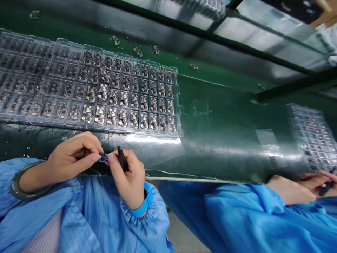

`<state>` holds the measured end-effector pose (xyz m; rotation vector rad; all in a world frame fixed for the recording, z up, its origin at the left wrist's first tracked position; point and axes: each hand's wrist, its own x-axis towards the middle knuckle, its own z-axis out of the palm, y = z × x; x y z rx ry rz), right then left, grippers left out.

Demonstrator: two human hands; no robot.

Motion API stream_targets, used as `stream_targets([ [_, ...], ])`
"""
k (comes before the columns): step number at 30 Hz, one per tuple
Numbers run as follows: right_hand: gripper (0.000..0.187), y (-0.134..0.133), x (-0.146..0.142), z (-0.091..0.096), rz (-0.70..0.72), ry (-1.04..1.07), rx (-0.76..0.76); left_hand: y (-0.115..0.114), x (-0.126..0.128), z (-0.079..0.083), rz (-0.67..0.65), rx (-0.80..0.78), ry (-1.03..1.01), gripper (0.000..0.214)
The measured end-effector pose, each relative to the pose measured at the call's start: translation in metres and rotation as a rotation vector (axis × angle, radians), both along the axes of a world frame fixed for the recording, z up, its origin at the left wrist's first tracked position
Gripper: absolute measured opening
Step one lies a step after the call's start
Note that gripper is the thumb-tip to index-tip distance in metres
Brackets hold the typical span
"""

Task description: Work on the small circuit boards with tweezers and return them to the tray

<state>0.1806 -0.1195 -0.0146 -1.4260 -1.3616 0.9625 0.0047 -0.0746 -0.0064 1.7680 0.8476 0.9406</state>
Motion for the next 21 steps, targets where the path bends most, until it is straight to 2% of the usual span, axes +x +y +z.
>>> stream_targets([
  [4, 0.008, 0.0, 0.0, 0.004, 0.033, -0.076, 0.106, -0.003, 0.001, -0.004, 0.01, -0.163, 0.029, 0.01],
  [8, 0.011, 0.0, -0.001, 0.008, 0.075, -0.15, 0.153, -0.007, 0.002, -0.009, 0.008, -0.366, -0.089, 0.008],
  [10, 0.012, 0.0, 0.0, 0.008, 0.08, -0.154, 0.162, -0.007, 0.001, -0.009, -0.006, -0.313, -0.099, 0.009],
  [14, 0.012, -0.001, 0.004, 0.004, 0.072, -0.166, 0.166, -0.004, -0.002, -0.006, -0.094, -0.128, 0.071, 0.011],
  [21, 0.012, -0.001, 0.007, 0.007, 0.242, -0.183, 0.238, -0.002, -0.011, -0.002, -0.231, -0.114, 0.214, 0.014],
])
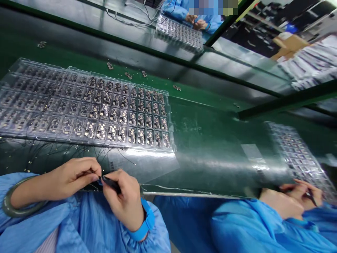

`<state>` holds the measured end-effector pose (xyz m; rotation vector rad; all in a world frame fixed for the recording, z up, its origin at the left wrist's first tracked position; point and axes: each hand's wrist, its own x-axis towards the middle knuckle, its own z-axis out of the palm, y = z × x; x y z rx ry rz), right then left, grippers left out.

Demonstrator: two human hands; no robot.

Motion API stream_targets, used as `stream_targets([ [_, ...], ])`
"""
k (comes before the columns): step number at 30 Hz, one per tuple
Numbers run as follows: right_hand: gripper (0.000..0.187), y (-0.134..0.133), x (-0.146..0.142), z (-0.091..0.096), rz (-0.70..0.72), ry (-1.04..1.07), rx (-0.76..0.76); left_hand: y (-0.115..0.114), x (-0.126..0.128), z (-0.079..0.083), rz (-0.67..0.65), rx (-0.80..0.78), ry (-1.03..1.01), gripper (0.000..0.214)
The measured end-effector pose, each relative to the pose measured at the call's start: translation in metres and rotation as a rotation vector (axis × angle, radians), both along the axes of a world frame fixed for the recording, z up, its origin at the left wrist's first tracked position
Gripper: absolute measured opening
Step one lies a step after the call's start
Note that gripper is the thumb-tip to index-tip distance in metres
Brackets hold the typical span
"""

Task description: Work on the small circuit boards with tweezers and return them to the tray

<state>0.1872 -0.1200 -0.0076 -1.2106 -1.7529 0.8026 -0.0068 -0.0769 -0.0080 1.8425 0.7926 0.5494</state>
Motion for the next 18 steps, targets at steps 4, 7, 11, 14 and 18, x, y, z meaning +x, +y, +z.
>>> stream_targets([
  [4, 0.009, 0.0031, -0.0034, 0.0073, -0.003, 0.0, 0.039, -0.001, -0.0019, 0.0024, 0.065, 0.045, -0.061, 0.016],
  [7, 0.016, 0.0056, -0.0054, 0.0098, -0.034, 0.037, 0.076, -0.0029, -0.0012, 0.0008, 0.156, 0.031, -0.156, 0.009],
  [11, 0.027, 0.0064, -0.0039, 0.0079, -0.04, 0.046, 0.201, -0.0041, -0.0006, -0.0031, 0.218, 0.117, -0.31, 0.013],
  [14, 0.037, 0.0054, -0.0007, 0.0061, 0.004, -0.02, 0.299, -0.0014, -0.0014, -0.0037, 0.239, 0.337, -0.35, 0.016],
  [18, 0.046, 0.0039, 0.0009, 0.0057, 0.02, -0.11, 0.352, 0.0017, -0.0031, -0.0022, 0.227, 0.431, -0.399, 0.016],
])
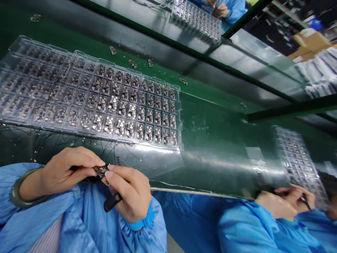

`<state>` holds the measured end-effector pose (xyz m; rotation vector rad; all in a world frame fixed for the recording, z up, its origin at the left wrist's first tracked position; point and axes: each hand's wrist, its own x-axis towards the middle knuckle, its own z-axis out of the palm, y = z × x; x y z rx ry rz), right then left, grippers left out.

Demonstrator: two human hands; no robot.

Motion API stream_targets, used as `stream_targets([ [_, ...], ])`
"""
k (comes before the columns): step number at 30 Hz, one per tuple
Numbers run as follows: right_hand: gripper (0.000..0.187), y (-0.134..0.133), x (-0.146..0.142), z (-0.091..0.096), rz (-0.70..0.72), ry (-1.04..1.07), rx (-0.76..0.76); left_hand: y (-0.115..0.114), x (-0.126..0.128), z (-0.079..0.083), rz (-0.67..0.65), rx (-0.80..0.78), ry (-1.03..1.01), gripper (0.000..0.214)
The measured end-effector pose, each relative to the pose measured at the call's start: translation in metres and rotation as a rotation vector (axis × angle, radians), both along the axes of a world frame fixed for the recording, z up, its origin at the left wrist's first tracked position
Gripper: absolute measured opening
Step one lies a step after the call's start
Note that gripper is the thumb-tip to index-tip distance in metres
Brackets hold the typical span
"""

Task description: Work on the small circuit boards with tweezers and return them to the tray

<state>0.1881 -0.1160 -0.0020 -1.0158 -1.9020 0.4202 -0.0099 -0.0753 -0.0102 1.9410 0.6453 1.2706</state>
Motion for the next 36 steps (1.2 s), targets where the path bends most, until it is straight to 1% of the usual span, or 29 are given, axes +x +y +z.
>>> stream_targets([
  [4, 0.049, 0.0, -0.003, -0.001, 0.001, 0.011, 0.012, -0.001, -0.003, 0.0, -0.007, 0.002, 0.025, 0.014],
  [7, 0.04, 0.002, -0.006, 0.001, 0.007, 0.04, -0.001, -0.003, -0.005, -0.001, 0.009, 0.034, 0.074, 0.014],
  [9, 0.03, 0.005, -0.008, 0.004, -0.001, 0.057, -0.041, -0.003, -0.006, -0.002, 0.014, 0.045, 0.12, 0.013],
  [11, 0.024, 0.007, -0.011, 0.007, 0.013, 0.083, -0.121, -0.003, -0.006, -0.003, 0.015, 0.044, 0.15, 0.012],
  [14, 0.025, 0.009, -0.012, 0.008, 0.054, 0.145, -0.222, -0.003, -0.005, -0.002, 0.009, -0.002, 0.163, 0.013],
  [17, 0.026, 0.01, -0.01, 0.005, 0.015, 0.204, -0.254, -0.004, -0.004, -0.003, 0.037, -0.081, 0.145, 0.013],
  [18, 0.025, 0.011, -0.009, 0.004, -0.008, 0.21, -0.266, -0.005, -0.004, -0.004, 0.053, -0.109, 0.133, 0.017],
  [20, 0.024, 0.014, -0.008, 0.005, -0.089, 0.203, -0.27, -0.006, -0.003, -0.007, 0.088, -0.158, 0.102, 0.037],
  [22, 0.02, 0.022, -0.008, 0.012, -0.262, 0.203, -0.212, -0.007, -0.003, -0.009, 0.118, -0.181, 0.083, 0.057],
  [23, 0.018, 0.028, -0.01, 0.017, -0.38, 0.225, -0.141, -0.007, -0.003, -0.01, 0.137, -0.17, 0.085, 0.062],
  [25, 0.013, 0.046, -0.014, 0.032, -0.617, 0.317, 0.086, -0.007, -0.004, -0.009, 0.178, -0.123, 0.135, 0.07],
  [27, 0.013, 0.072, -0.019, 0.046, -0.752, 0.385, 0.373, -0.007, -0.004, -0.008, 0.2, -0.091, 0.22, 0.075],
  [28, 0.015, 0.086, -0.023, 0.05, -0.75, 0.337, 0.469, -0.007, -0.005, -0.007, 0.197, -0.089, 0.251, 0.073],
  [29, 0.018, 0.101, -0.027, 0.052, -0.722, 0.24, 0.52, -0.007, -0.005, -0.006, 0.187, -0.095, 0.265, 0.07],
  [30, 0.022, 0.115, -0.032, 0.052, -0.632, 0.102, 0.504, -0.006, -0.005, -0.006, 0.171, -0.104, 0.263, 0.064],
  [31, 0.024, 0.129, -0.037, 0.049, -0.491, -0.038, 0.506, -0.006, -0.005, -0.005, 0.151, -0.113, 0.249, 0.057],
  [33, 0.028, 0.152, -0.049, 0.038, -0.201, -0.287, 0.427, -0.006, -0.005, -0.005, 0.116, -0.134, 0.203, 0.042],
  [34, 0.03, 0.16, -0.056, 0.03, -0.098, -0.411, 0.361, -0.005, -0.005, -0.004, 0.104, -0.144, 0.179, 0.035],
  [36, 0.031, 0.168, -0.066, 0.016, 0.038, -0.628, 0.242, -0.003, -0.005, -0.003, 0.083, -0.162, 0.138, 0.025],
])
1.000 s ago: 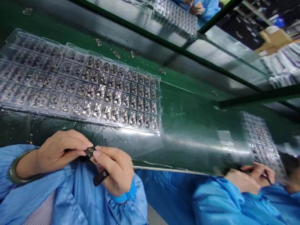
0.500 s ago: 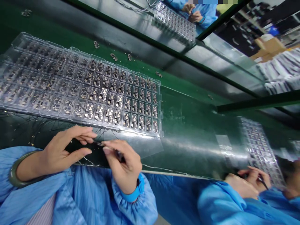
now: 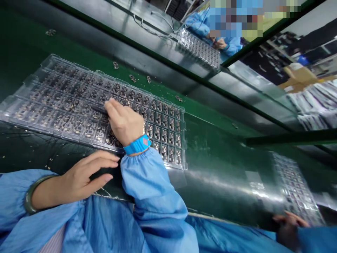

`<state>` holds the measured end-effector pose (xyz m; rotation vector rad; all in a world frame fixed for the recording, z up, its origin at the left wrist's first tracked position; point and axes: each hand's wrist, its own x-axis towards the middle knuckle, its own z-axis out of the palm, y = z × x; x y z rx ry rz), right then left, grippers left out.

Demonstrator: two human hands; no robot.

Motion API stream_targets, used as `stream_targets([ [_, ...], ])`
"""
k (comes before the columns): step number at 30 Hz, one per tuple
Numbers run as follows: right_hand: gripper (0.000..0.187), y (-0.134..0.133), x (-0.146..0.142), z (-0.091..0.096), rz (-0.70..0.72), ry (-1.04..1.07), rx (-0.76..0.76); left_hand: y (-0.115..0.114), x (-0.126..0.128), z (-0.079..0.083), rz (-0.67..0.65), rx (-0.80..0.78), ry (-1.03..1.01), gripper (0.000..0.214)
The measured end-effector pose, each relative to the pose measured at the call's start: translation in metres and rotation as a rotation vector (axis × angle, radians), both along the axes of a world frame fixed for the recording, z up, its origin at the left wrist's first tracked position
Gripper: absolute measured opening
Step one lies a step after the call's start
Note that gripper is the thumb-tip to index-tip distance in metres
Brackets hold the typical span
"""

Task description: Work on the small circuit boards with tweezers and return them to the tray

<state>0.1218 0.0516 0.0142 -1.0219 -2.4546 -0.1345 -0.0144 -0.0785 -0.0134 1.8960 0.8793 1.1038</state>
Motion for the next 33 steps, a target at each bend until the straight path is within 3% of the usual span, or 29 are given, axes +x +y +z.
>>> stream_targets([
  [3, 0.026, -0.002, -0.008, -0.016, 0.027, -0.147, -0.1, 0.003, 0.0, 0.002, -0.044, -0.007, -0.054, 0.015],
  [8, 0.027, -0.006, -0.008, -0.026, -0.034, -0.114, -0.151, 0.005, 0.003, 0.001, -0.077, 0.017, -0.073, 0.017],
  [12, 0.028, -0.007, -0.005, -0.011, -0.061, -0.085, -0.191, 0.004, -0.002, 0.004, -0.039, 0.073, -0.138, 0.014],
  [15, 0.027, -0.019, 0.009, 0.012, -0.091, -0.009, -0.136, 0.004, -0.02, 0.015, 0.095, 0.153, -0.121, 0.012],
  [18, 0.027, -0.042, 0.034, 0.032, -0.095, 0.033, -0.072, 0.015, -0.052, 0.029, 0.316, 0.208, 0.134, 0.016],
  [22, 0.029, -0.08, 0.067, 0.041, -0.087, 0.059, -0.045, 0.054, -0.095, 0.039, 0.5, 0.224, 0.647, 0.022],
  [27, 0.026, -0.116, 0.088, 0.027, -0.063, 0.088, -0.086, 0.11, -0.113, 0.032, 0.586, 0.026, 1.068, 0.033],
  [33, 0.024, -0.131, 0.1, -0.005, -0.133, 0.154, -0.134, 0.134, -0.11, 0.022, 0.605, -0.041, 1.139, 0.034],
])
